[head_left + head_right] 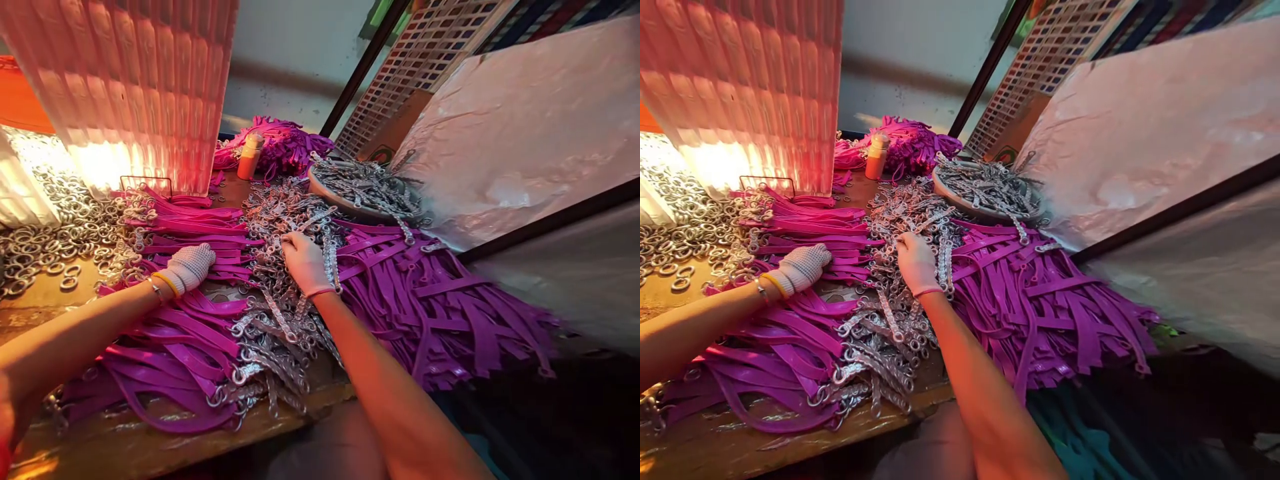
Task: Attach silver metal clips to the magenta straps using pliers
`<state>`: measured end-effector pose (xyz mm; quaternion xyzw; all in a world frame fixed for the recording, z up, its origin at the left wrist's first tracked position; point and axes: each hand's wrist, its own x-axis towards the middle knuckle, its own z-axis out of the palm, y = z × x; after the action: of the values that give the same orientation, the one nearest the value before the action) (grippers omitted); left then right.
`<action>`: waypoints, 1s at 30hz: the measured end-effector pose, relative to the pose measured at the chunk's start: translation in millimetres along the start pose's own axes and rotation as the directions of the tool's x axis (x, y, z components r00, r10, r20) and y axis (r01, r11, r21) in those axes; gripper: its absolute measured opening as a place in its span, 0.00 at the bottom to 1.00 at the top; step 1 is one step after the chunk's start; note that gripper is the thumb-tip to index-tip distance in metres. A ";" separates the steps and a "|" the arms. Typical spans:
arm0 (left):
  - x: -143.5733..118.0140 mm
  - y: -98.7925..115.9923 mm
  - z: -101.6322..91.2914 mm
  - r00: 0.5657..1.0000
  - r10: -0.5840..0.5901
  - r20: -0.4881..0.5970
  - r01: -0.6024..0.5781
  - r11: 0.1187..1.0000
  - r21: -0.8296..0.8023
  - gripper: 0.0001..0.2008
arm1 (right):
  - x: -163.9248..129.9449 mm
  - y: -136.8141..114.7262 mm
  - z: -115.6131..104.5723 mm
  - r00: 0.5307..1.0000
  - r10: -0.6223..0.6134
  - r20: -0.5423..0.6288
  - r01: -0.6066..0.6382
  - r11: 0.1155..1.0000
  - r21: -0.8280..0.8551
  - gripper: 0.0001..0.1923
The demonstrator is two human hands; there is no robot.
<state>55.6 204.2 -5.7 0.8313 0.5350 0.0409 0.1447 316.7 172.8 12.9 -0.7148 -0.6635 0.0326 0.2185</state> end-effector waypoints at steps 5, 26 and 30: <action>-18.5 -7.4 -7.3 0.996 -0.004 -0.084 -0.010 0.987 -0.160 0.10 | -30.7 -42.6 -6.4 0.958 -0.286 0.034 0.263 0.916 0.304 0.14; -98.6 51.7 -35.6 0.976 0.208 0.072 -0.032 0.455 -0.890 0.01 | -104.6 -76.4 -33.9 0.831 -0.556 0.019 0.556 0.830 -0.048 0.19; -93.7 52.0 -30.5 0.955 0.275 0.110 -0.023 0.438 -0.899 0.03 | -103.9 -75.1 -37.5 0.893 -0.434 0.124 0.429 0.901 0.061 0.20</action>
<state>54.7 105.6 46.3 0.6744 0.3364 0.2265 0.6170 246.9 64.5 48.1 -0.5424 -0.8181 0.0421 0.1866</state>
